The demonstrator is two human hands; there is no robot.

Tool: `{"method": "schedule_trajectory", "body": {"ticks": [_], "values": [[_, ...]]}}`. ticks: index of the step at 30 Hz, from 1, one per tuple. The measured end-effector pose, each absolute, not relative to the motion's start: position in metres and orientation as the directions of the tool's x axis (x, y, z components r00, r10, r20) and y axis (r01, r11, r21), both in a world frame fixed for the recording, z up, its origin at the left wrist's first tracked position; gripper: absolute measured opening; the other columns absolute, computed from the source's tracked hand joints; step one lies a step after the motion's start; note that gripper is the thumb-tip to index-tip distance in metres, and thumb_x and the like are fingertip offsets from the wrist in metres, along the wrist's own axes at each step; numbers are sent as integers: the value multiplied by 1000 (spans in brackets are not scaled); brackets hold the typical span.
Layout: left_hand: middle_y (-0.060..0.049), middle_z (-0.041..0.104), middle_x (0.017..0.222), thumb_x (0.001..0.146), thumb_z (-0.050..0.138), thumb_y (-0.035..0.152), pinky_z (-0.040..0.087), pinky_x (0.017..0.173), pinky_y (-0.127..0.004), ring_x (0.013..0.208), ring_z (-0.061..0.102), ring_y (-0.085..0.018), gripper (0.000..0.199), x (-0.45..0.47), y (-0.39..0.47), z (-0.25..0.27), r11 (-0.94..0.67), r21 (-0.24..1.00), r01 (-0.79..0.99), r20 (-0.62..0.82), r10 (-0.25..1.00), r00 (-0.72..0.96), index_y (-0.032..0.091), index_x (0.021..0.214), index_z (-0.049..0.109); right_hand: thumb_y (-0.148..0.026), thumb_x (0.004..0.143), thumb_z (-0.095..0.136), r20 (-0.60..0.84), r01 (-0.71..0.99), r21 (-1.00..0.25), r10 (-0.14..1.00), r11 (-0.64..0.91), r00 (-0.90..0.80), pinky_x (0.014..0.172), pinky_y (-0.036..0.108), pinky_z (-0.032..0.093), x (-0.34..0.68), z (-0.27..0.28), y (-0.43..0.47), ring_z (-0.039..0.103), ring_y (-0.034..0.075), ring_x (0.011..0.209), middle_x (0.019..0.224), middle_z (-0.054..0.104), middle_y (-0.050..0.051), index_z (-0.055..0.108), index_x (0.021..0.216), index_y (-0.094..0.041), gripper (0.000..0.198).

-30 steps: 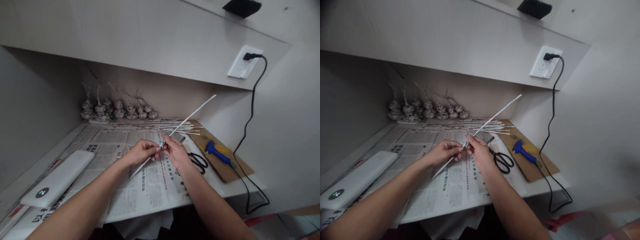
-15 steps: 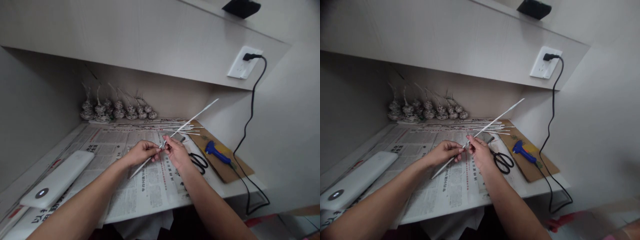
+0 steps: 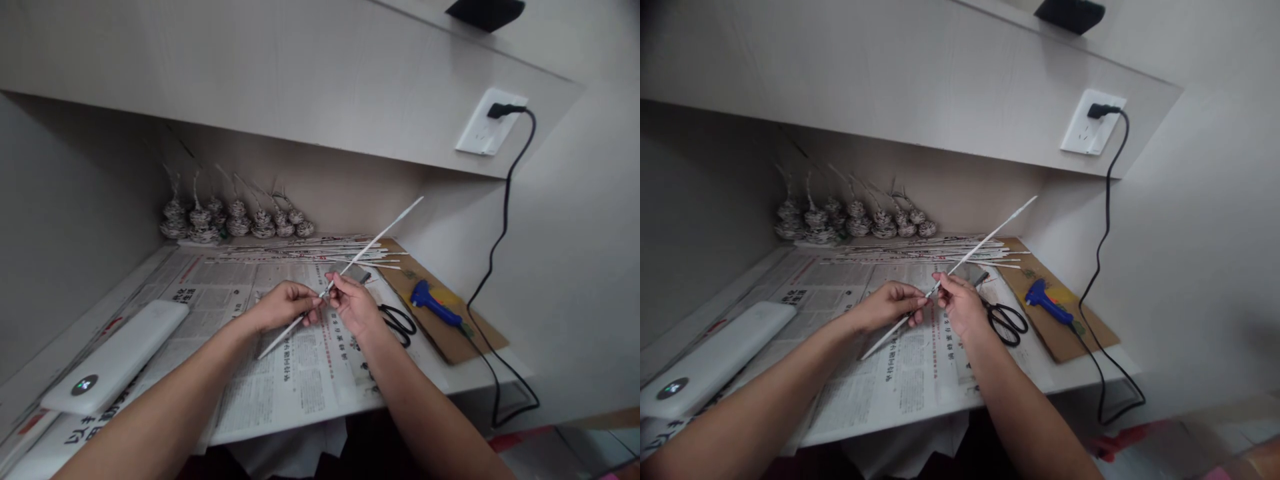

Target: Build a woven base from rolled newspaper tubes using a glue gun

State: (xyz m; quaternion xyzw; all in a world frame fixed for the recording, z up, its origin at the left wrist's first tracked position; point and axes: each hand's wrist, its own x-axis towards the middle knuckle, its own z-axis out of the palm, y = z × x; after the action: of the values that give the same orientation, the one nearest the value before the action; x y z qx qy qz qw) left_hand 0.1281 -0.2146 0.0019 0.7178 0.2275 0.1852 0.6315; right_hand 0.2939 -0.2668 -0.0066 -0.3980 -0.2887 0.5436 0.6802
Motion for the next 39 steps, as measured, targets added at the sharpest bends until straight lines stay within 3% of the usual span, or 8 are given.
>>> {"method": "schedule_trajectory", "body": {"ticks": [7, 10, 15, 20, 26, 33, 39], "values": [[-7, 67, 70, 80, 59, 44, 30, 42, -19, 55, 57, -10, 35, 128, -213, -1, -71, 990, 120, -60, 561, 826, 11, 89, 68, -43, 68, 74, -6, -465, -878, 969, 113, 246, 42, 19, 33, 294, -9, -266, 47, 9, 53, 61, 53, -1, 72, 86, -14, 34], [-7, 67, 71, 80, 60, 45, 28, 41, -19, 55, 57, -10, 36, 127, -213, -1, -76, 990, 121, -61, 545, 836, 11, 88, 68, -42, 66, 77, 17, -435, -889, 960, 141, 278, 41, 18, 31, 295, -10, -265, 44, 7, 51, 61, 53, -1, 71, 80, -13, 32], [-6, 67, 70, 79, 61, 45, 31, 41, -19, 52, 53, -9, 35, 126, -211, -2, -85, 988, 129, -73, 475, 877, 12, 85, 68, -40, 59, 80, -33, -424, -894, 920, 147, 390, 37, 18, 25, 297, -10, -263, 40, 5, 47, 57, 49, -3, 69, 72, -13, 32], [-7, 68, 73, 79, 61, 45, 35, 43, -18, 59, 57, -11, 34, 125, -211, -2, -47, 990, 130, -93, 466, 880, 12, 85, 68, -41, 60, 80, -26, -449, -885, 951, 122, 308, 39, 18, 29, 298, -12, -262, 44, 6, 51, 61, 52, -2, 71, 80, -15, 34], [-6, 67, 72, 73, 68, 42, 40, 45, -18, 61, 59, -12, 32, 124, -211, -2, 12, 980, 200, -179, 494, 851, 13, 88, 69, -40, 54, 83, -55, -448, -887, 937, 113, 346, 35, 16, 22, 299, -14, -261, 40, 4, 46, 56, 50, -4, 68, 71, -12, 36], [-6, 68, 74, 71, 70, 39, 43, 47, -19, 60, 60, -11, 32, 124, -209, -6, 17, 969, 245, -225, 461, 858, 15, 92, 70, -43, 53, 83, -68, -348, -931, 885, 109, 460, 32, 17, 17, 297, -16, -260, 35, 3, 40, 48, 45, -6, 54, 57, -15, 41], [-7, 68, 77, 74, 67, 40, 44, 47, -20, 63, 61, -12, 30, 123, -211, -2, 25, 981, 192, -183, 443, 877, 14, 87, 69, -44, 63, 78, -7, -432, -896, 969, 104, 247, 37, 15, 27, 299, -14, -264, 44, 5, 51, 62, 52, -3, 70, 86, -15, 37]]}}
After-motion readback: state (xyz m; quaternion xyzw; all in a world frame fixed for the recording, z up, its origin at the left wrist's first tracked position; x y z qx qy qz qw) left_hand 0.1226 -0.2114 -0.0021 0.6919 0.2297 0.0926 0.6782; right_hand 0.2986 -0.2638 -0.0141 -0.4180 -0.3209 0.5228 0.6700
